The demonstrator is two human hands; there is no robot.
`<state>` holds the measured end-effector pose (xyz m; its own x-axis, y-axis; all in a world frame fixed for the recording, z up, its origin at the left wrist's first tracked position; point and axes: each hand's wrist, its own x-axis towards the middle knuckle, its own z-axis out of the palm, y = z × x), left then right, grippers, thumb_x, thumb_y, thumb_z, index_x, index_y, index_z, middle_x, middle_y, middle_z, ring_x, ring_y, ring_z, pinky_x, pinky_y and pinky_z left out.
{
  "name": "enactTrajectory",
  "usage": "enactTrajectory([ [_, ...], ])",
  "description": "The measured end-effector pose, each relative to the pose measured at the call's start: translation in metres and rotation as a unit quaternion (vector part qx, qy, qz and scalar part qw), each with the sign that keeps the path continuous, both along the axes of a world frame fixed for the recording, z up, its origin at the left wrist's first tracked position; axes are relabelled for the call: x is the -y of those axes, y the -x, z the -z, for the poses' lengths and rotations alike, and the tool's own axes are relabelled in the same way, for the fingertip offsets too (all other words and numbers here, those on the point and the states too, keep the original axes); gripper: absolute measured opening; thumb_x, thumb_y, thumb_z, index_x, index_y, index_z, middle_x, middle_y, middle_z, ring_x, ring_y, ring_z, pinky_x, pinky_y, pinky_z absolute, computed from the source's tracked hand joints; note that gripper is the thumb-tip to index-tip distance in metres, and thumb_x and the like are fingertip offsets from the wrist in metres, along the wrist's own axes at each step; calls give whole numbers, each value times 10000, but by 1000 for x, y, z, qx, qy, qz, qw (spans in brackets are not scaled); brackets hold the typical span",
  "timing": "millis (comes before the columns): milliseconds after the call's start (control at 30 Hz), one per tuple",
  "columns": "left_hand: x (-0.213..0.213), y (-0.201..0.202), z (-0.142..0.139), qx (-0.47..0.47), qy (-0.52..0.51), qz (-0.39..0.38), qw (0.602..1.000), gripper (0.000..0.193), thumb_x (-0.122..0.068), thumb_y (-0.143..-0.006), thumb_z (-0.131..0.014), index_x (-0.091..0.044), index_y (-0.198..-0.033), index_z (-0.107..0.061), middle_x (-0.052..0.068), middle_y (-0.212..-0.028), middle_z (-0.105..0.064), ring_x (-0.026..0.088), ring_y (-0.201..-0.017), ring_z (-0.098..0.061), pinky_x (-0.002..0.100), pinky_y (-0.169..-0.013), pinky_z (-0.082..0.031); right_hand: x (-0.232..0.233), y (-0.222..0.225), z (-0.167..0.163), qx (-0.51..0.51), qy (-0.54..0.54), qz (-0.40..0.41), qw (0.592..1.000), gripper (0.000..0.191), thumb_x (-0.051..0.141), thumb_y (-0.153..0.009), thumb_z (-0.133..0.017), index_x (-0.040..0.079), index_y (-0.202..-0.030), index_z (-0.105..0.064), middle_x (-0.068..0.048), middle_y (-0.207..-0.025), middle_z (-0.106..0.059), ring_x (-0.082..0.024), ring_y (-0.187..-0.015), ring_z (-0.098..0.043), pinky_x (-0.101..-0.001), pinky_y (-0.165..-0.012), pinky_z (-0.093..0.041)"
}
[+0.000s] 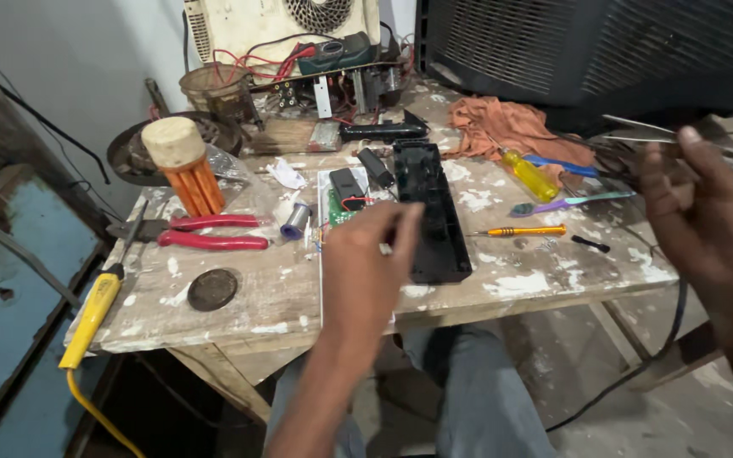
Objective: The person cleans the black plastic housing of a light fixture with a toothbrush, then works on the green circuit board with tweezers and a soldering iron, and presses LED bulbs into the white reflector panel using a pencil-like tool. They then hold the LED panel and work on it with a screwdriver.
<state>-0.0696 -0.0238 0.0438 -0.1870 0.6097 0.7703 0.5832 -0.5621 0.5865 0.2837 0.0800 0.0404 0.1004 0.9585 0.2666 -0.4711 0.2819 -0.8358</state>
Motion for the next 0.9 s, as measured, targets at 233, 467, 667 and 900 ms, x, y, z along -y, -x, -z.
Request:
enactTrajectory([
  [233, 26, 73, 17, -47, 83, -94, 991, 168, -141, -901, -768, -19, -1016, -772, 165, -927, -768, 291, -816, -746, 388, -702, -564, 1, 18, 20, -12, -40, -31, 999, 218, 212, -1145, -673, 14, -1172, -586, -75, -1148, -651, -116, -1083, -640, -177, -1010, -536],
  [467, 17, 77, 36, -74, 111, -84, 988, 479, -146, -760, -833, -42, -1212, -715, 182, -1179, -685, 359, -1095, -647, 441, -931, -521, 3, 98, 39, 8, -44, 1, 999, 204, 85, -969, -709, 29, -1137, -607, -118, -1099, -705, -212, -1049, -728, -351, -1010, -597],
  [667, -23, 94, 15, -228, 121, -25, 966, 752, -227, -664, -893, -38, -1340, -624, 201, -1285, -641, 403, -1226, -528, 503, -1033, -400, 8, 131, 31, 118, -174, 60, 976, 178, 48, -1059, -674, -10, -1195, -573, -156, -1091, -702, -237, -1011, -738, -433, -973, -638],
  [900, -38, 86, 15, -269, 231, 13, 935, 869, -345, -657, -889, -38, -1398, -555, 160, -1230, -664, 340, -1227, -547, 536, -1022, -368, 17, 144, 36, 158, -216, 104, 958, 177, 54, -1073, -637, 15, -1192, -511, -116, -1087, -687, -210, -994, -737, -423, -938, -618],
])
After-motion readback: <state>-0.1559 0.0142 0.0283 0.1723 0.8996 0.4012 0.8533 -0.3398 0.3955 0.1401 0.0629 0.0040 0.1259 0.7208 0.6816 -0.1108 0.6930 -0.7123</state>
